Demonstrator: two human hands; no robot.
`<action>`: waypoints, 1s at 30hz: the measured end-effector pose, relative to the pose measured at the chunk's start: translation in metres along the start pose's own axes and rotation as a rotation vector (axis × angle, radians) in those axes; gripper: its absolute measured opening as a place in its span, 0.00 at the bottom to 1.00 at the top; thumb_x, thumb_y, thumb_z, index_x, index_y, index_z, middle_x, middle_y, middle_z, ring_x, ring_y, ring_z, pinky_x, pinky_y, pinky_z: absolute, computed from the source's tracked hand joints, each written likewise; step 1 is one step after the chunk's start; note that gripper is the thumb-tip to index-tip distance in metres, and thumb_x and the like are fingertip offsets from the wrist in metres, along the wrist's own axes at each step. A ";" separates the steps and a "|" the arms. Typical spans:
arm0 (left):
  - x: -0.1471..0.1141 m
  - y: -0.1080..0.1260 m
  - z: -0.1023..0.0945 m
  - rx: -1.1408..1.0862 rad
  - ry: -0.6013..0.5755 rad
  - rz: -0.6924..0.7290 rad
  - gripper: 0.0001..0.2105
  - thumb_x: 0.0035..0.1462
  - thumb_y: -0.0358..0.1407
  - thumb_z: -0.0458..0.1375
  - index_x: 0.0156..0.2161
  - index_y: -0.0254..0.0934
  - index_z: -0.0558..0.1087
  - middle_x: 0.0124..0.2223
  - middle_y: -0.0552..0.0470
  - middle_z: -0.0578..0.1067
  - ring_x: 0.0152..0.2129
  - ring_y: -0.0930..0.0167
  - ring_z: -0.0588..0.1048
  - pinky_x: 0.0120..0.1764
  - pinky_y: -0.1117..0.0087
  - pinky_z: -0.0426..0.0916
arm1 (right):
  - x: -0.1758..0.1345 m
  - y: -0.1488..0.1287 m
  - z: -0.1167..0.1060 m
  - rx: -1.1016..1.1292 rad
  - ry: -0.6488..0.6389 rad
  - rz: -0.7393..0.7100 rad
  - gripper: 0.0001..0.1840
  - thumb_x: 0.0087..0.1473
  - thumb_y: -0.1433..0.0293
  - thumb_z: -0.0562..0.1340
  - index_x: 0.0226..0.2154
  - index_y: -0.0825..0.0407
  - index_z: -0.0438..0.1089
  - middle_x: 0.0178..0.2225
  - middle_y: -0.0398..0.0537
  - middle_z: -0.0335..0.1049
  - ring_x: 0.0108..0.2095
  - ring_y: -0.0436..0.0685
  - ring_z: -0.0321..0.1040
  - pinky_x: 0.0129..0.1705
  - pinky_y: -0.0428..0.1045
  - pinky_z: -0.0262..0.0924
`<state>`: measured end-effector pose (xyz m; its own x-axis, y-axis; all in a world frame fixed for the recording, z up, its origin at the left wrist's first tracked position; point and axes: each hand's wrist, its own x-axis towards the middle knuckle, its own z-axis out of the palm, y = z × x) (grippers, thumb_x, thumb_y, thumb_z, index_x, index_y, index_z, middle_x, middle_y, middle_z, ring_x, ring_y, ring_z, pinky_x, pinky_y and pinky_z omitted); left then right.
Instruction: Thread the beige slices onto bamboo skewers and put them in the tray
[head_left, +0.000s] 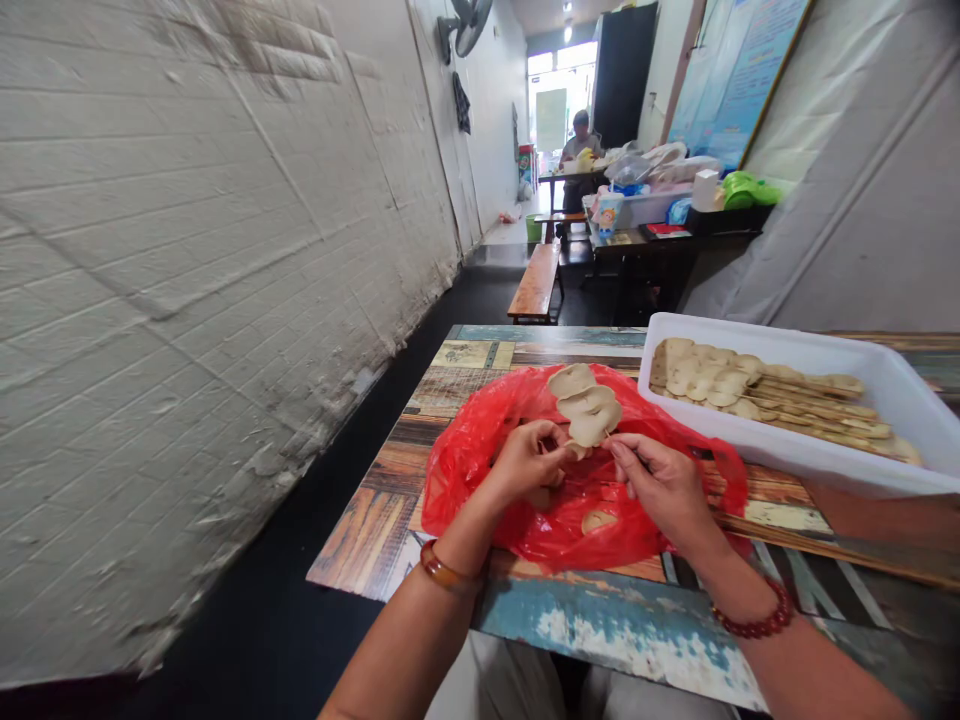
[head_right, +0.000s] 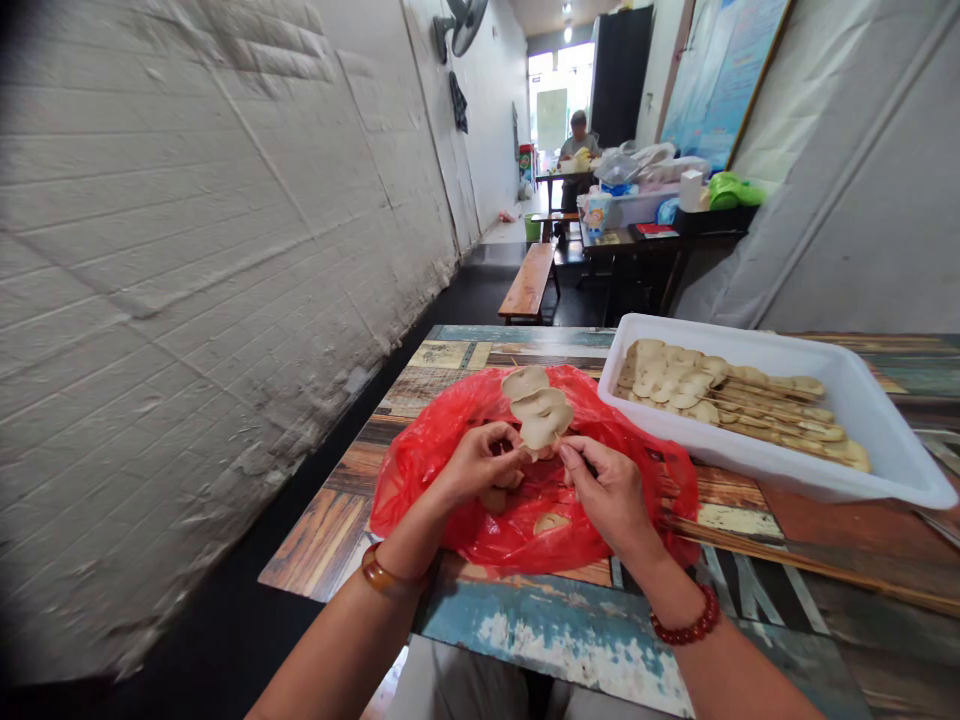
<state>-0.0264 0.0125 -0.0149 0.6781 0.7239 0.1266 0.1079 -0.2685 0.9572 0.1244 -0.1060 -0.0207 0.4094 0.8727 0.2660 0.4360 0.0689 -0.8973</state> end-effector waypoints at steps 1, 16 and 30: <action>0.000 0.001 -0.002 -0.137 0.029 -0.058 0.13 0.46 0.42 0.63 0.27 0.34 0.69 0.24 0.53 0.70 0.21 0.75 0.67 0.27 0.74 0.59 | 0.000 0.000 0.000 0.009 -0.004 0.010 0.17 0.58 0.57 0.55 0.35 0.53 0.72 0.19 0.39 0.62 0.17 0.48 0.59 0.22 0.44 0.56; 0.005 0.004 -0.027 -0.738 0.385 -0.113 0.14 0.40 0.39 0.68 0.32 0.32 0.76 0.26 0.54 0.72 0.20 0.79 0.66 0.25 0.77 0.61 | -0.009 0.002 0.005 -0.055 -0.174 -0.012 0.16 0.57 0.57 0.56 0.33 0.51 0.72 0.22 0.42 0.67 0.20 0.50 0.63 0.24 0.45 0.60; 0.003 0.002 -0.032 -0.772 0.455 -0.131 0.14 0.38 0.40 0.68 0.28 0.33 0.74 0.23 0.55 0.70 0.18 0.79 0.65 0.24 0.77 0.56 | -0.011 0.007 0.011 -0.173 -0.205 -0.173 0.13 0.57 0.61 0.57 0.31 0.49 0.75 0.33 0.48 0.77 0.35 0.57 0.73 0.38 0.49 0.66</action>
<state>-0.0473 0.0347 -0.0040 0.3245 0.9439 -0.0616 -0.4645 0.2158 0.8589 0.1136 -0.1100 -0.0338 0.1549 0.9356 0.3173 0.6225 0.1570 -0.7667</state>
